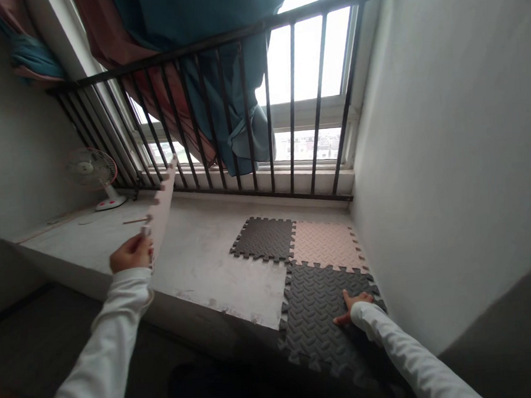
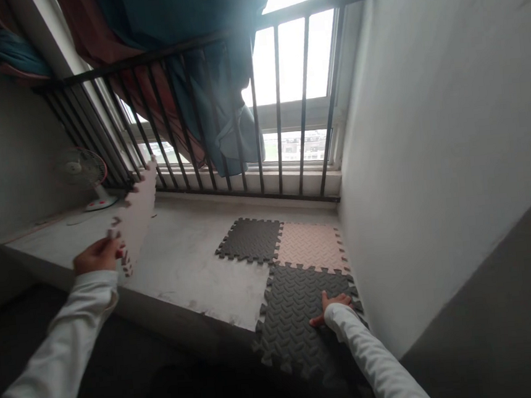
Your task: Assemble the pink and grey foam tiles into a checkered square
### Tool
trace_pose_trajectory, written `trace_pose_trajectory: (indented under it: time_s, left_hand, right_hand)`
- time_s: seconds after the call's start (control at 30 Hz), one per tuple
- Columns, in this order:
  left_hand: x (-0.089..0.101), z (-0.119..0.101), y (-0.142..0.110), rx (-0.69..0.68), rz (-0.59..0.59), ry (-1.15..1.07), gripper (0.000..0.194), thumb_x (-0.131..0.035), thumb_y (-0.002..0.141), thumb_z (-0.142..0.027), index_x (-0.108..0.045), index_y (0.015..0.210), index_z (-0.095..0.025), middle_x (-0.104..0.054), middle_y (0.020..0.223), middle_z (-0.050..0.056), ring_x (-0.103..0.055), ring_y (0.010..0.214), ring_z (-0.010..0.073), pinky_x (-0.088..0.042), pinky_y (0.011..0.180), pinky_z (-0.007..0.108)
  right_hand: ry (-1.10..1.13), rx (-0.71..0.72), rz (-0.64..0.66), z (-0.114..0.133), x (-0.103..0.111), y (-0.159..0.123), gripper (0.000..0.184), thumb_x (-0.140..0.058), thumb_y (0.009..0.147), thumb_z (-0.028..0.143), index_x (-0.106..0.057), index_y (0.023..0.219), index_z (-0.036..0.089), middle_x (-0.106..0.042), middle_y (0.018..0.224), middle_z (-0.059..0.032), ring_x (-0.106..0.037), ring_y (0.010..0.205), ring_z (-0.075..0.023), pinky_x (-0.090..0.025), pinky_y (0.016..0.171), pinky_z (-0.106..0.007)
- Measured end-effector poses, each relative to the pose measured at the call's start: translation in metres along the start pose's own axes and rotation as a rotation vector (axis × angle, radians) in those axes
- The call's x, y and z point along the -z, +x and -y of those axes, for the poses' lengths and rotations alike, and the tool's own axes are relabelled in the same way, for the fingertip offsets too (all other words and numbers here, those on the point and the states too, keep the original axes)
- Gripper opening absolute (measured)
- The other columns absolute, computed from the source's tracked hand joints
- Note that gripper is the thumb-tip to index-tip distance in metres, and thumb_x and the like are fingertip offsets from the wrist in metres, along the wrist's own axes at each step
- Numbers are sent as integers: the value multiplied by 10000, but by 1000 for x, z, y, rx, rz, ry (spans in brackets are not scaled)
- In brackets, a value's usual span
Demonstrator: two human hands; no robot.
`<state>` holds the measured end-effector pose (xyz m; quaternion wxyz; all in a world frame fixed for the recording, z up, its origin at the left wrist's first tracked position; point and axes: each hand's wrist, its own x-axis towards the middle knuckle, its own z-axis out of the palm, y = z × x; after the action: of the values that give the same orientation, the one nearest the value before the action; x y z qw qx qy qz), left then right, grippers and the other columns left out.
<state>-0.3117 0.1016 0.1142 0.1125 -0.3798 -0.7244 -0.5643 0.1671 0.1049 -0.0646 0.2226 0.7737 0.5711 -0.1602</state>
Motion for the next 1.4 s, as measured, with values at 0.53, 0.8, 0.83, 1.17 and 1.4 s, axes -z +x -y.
trace_pose_trajectory:
  time_s: [0.53, 0.8, 0.83, 1.17, 1.4]
  left_hand:
    - [-258, -54, -206, -300, 938, 432, 268, -437, 759, -229, -619, 947, -171, -593, 986, 89, -553, 884, 175, -422, 730, 250]
    - [-264, -41, -230, -308, 1057, 569, 265, -450, 753, -310, -612, 894, -153, -580, 973, 130, -532, 925, 211, -412, 738, 290]
    - [-263, -40, -232, -307, 1056, 579, 270, -441, 759, -317, -606, 898, -155, -579, 974, 131, -531, 926, 207, -409, 744, 289]
    - [-262, -44, -239, -301, 1040, 574, 241, -460, 745, -291, -561, 919, -160, -585, 973, 107, -516, 948, 197, -402, 721, 270]
    - [-258, -54, -232, -310, 1060, 555, 232, -459, 715, -215, -551, 921, -162, -613, 925, 120, -554, 888, 218, -418, 678, 303]
  right_hand:
    - [75, 11, -11, 0, -12, 7, 1132, -670, 363, 572, -215, 1317, 167, -233, 1337, -233, -162, 1211, -426, -105, 960, -569]
    - [75, 10, 74, 1, -4, 0, 1146, -659, 386, 577, -159, 1330, 163, -168, 1359, -233, -96, 1223, -430, -56, 965, -580]
    - [84, 12, 73, 1, -5, 1, 1155, -664, 376, 574, -159, 1329, 161, -164, 1359, -235, -94, 1222, -432, -52, 962, -586]
    - [72, -7, 83, 2, -4, 2, 1168, -653, 374, 589, -147, 1332, 151, -148, 1362, -240, -73, 1220, -441, -55, 969, -565]
    - [82, -28, 90, 3, 1, -1, 1179, -677, 351, 563, -157, 1331, 163, -160, 1363, -229, -80, 1219, -441, -74, 969, -570]
